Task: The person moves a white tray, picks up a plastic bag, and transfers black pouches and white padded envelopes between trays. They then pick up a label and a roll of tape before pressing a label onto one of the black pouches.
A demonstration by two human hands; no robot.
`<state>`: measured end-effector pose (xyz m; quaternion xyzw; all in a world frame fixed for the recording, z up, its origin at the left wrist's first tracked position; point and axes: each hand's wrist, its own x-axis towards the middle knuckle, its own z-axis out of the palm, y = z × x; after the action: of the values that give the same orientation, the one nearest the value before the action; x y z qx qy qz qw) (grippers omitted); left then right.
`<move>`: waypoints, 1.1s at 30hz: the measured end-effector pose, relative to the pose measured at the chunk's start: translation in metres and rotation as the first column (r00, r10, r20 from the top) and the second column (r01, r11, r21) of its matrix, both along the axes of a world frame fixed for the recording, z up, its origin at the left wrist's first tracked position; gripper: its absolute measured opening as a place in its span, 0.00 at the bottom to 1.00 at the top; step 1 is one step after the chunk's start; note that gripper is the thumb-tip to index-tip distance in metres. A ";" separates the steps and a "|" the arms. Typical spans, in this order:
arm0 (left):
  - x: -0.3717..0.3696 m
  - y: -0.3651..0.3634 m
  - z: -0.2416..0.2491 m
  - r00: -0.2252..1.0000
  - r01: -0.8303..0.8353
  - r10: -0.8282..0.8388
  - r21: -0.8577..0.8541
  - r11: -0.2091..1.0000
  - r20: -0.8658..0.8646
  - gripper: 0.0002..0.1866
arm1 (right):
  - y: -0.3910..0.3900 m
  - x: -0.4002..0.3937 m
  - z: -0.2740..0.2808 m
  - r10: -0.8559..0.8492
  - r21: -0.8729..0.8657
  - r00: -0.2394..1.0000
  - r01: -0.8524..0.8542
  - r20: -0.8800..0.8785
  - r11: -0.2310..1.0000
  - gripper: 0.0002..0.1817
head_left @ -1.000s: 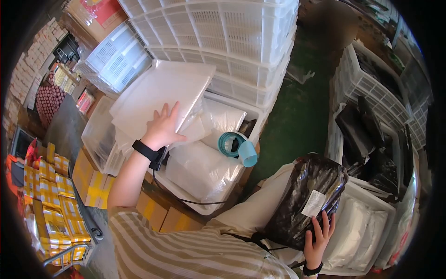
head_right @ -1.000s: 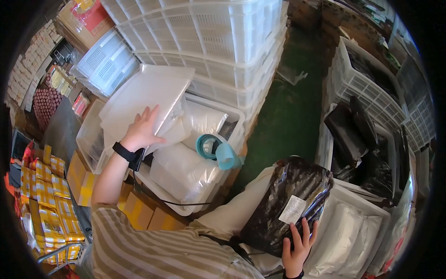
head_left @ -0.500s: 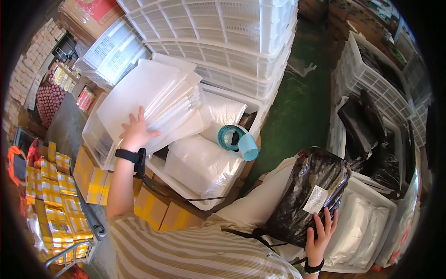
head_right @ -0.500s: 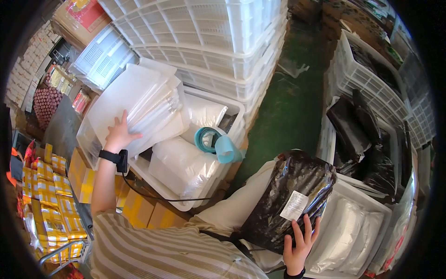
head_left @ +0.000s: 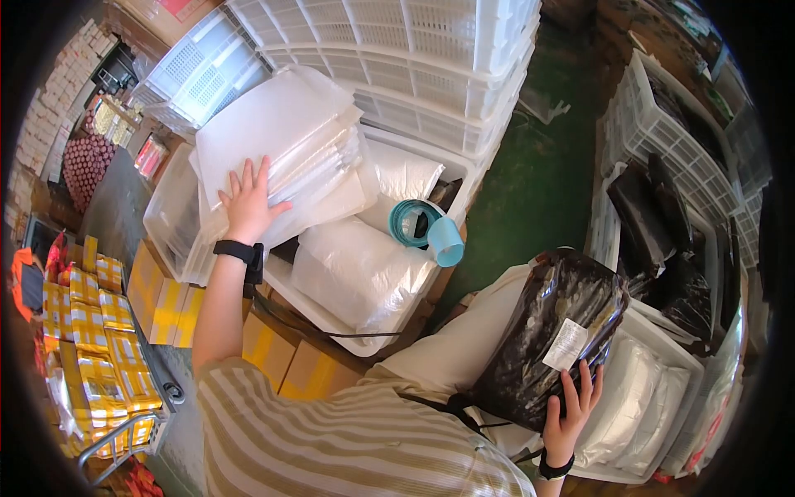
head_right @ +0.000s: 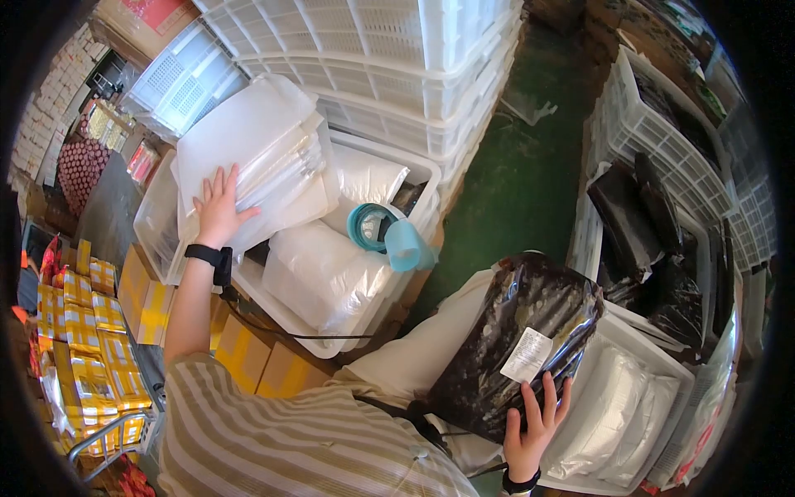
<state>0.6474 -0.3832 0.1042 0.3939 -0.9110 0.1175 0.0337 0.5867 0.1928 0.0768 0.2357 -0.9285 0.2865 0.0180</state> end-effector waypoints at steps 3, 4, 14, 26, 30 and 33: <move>0.004 0.018 0.004 0.993 0.093 -0.100 -0.110 0.990 -0.061 0.47 | 0.000 0.000 0.000 -0.002 -0.002 1.000 0.002 0.002 1.000 0.18; 0.005 0.030 0.008 0.985 0.133 -0.148 -0.166 0.977 -0.084 0.45 | 0.000 0.000 0.000 -0.002 -0.002 1.000 0.002 0.002 1.000 0.18; -0.016 0.107 -0.044 0.805 0.586 -0.503 0.559 0.587 -0.315 0.30 | 0.000 -0.001 0.000 -0.015 -0.009 1.000 0.015 0.018 1.000 0.18; -0.078 0.121 -0.014 0.904 0.423 -0.343 0.643 0.638 -0.255 0.30 | -0.002 -0.001 0.002 -0.020 -0.022 0.999 0.021 0.032 1.000 0.18; -0.113 0.130 -0.031 0.865 0.467 -0.478 0.593 0.655 -0.154 0.27 | 0.000 -0.002 0.000 -0.023 -0.021 0.999 0.024 0.028 0.999 0.18; -0.124 0.129 -0.052 0.832 0.550 -0.499 0.492 0.675 -0.245 0.13 | -0.001 -0.001 0.001 -0.024 -0.025 0.999 0.025 0.034 0.999 0.18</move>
<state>0.5239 -0.2543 0.0522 0.1137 -0.9774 -0.1779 -0.0060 0.5858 0.1922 0.0780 0.2191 -0.9278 0.3019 0.0091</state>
